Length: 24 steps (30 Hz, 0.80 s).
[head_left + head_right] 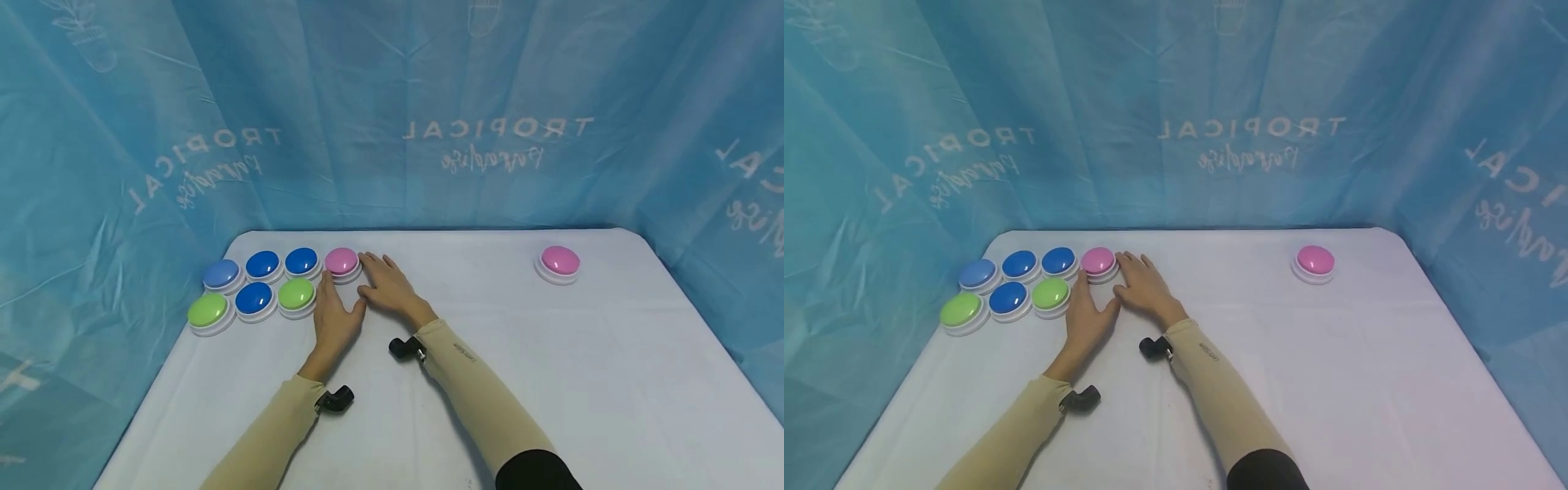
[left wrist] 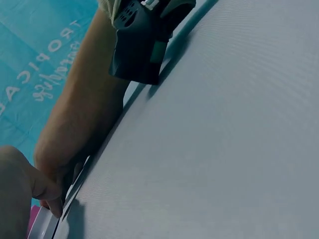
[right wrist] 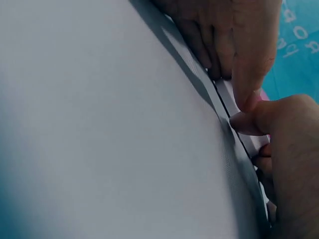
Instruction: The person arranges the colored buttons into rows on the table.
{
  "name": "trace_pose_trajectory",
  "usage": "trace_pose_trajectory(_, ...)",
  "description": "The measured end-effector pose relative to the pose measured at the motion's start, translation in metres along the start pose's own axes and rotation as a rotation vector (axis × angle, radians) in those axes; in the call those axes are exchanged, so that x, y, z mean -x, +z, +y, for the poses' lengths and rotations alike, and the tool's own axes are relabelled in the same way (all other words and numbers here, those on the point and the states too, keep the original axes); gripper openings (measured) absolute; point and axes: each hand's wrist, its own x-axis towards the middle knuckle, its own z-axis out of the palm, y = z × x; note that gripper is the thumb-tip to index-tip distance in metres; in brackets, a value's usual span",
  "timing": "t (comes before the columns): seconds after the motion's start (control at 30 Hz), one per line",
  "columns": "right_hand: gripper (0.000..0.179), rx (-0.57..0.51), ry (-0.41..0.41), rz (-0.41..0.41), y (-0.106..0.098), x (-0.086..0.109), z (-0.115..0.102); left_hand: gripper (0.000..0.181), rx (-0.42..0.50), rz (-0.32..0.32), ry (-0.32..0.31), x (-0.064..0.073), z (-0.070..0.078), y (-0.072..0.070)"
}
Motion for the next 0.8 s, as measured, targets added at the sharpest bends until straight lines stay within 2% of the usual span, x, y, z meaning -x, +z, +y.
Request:
trace_pose_trajectory(0.13, 0.08, -0.051, 0.003, 0.02, 0.0, 0.008, -0.001, 0.098, -0.006, -0.021, 0.037, 0.004, 0.0, -0.001)
trace_pose_trajectory(0.3, 0.085, -0.092, 0.017, 0.059, 0.0, 0.031, 0.0, 0.097, -0.028, -0.053, 0.129, 0.014, 0.001, -0.003)
trace_pose_trajectory(0.43, 0.09, -0.1, 0.041, 0.101, -0.004, 0.058, 0.003, 0.098, -0.054, -0.127, 0.205, 0.024, 0.006, -0.004)
trace_pose_trajectory(0.63, 0.092, -0.121, 0.068, 0.148, -0.022, 0.106, 0.017, 0.1, -0.071, -0.285, 0.331, 0.04, 0.019, 0.004)
trace_pose_trajectory(0.8, 0.088, -0.114, 0.123, 0.192, -0.039, 0.142, 0.031, 0.101, -0.092, -0.339, 0.447, 0.044, 0.032, 0.02)
